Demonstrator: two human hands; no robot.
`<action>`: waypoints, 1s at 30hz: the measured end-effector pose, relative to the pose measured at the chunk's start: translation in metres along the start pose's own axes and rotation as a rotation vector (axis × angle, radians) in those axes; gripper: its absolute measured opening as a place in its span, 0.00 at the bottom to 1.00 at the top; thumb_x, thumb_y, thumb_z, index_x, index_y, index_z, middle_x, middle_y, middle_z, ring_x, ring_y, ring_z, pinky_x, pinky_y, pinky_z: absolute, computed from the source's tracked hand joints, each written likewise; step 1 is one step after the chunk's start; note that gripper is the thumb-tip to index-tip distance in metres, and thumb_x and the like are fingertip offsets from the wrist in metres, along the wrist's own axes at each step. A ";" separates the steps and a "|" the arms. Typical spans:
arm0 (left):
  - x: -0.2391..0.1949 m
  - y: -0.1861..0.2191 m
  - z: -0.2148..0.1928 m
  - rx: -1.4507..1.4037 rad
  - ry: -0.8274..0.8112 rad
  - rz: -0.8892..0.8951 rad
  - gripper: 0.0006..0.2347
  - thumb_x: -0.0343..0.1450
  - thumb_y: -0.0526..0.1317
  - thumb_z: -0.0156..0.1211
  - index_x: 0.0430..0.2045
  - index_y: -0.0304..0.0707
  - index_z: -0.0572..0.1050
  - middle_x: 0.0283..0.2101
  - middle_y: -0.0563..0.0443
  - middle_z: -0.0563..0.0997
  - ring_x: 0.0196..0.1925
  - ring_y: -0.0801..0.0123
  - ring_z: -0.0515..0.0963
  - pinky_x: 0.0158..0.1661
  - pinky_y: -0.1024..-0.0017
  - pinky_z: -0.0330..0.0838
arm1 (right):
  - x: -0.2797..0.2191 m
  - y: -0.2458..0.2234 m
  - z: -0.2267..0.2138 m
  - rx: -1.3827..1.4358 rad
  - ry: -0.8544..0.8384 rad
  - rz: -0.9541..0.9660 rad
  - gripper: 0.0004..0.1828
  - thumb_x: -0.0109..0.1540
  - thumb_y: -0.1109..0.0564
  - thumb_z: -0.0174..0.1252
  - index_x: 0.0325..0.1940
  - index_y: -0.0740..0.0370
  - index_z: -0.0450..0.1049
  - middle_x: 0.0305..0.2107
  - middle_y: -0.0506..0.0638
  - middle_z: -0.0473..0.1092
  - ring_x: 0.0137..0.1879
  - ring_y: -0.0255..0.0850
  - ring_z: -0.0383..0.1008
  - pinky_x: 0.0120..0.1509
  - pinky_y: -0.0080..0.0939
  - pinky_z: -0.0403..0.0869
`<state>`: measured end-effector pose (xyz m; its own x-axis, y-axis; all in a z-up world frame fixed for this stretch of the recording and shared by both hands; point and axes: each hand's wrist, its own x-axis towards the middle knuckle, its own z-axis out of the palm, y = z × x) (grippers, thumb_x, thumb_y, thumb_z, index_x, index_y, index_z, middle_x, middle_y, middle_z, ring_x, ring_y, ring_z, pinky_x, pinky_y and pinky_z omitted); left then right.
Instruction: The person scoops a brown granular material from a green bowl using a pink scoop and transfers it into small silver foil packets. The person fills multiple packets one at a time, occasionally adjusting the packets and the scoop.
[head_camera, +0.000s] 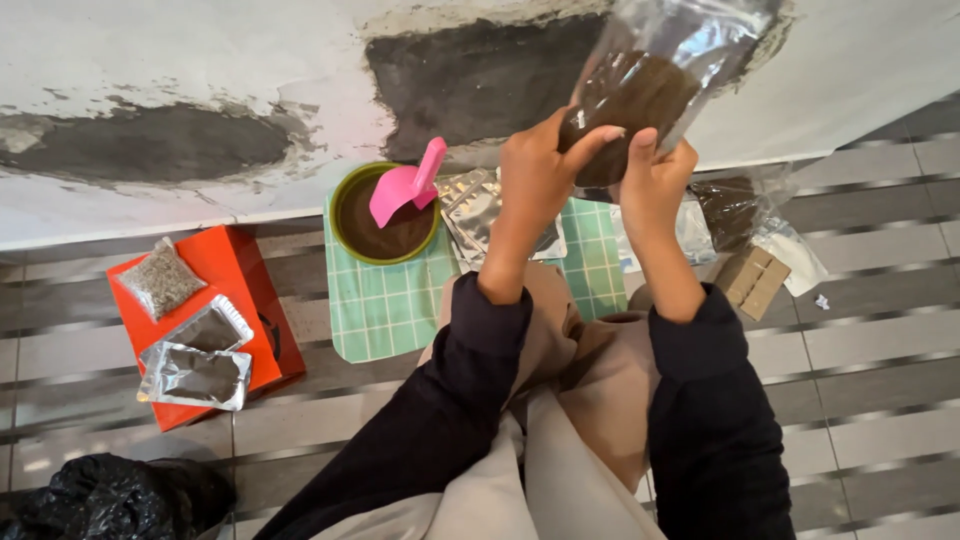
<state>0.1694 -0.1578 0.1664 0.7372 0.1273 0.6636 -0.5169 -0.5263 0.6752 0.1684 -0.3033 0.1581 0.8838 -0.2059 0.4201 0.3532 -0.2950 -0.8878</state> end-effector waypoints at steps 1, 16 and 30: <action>0.000 0.002 0.000 -0.003 0.001 -0.001 0.24 0.71 0.61 0.54 0.37 0.36 0.81 0.14 0.58 0.65 0.15 0.76 0.58 0.20 0.72 0.51 | -0.002 -0.004 -0.001 -0.003 0.000 -0.001 0.38 0.63 0.20 0.49 0.24 0.51 0.47 0.18 0.38 0.44 0.27 0.28 0.45 0.32 0.36 0.49; 0.006 0.005 -0.017 -0.232 0.007 -0.090 0.20 0.73 0.53 0.56 0.15 0.42 0.65 0.13 0.56 0.57 0.18 0.75 0.52 0.23 0.68 0.46 | -0.001 -0.018 -0.013 0.000 -0.280 -0.097 0.34 0.63 0.24 0.53 0.26 0.53 0.56 0.19 0.38 0.46 0.28 0.29 0.44 0.32 0.37 0.47; 0.008 0.005 -0.028 -0.339 -0.133 -0.129 0.18 0.72 0.55 0.57 0.22 0.40 0.75 0.13 0.56 0.59 0.16 0.76 0.58 0.21 0.72 0.51 | 0.001 -0.018 -0.017 0.043 -0.384 -0.254 0.35 0.62 0.27 0.53 0.23 0.51 0.45 0.16 0.40 0.42 0.23 0.31 0.41 0.30 0.37 0.46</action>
<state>0.1603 -0.1359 0.1846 0.8444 0.0522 0.5332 -0.5139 -0.2026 0.8336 0.1576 -0.3136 0.1771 0.8142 0.2308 0.5328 0.5788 -0.2506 -0.7760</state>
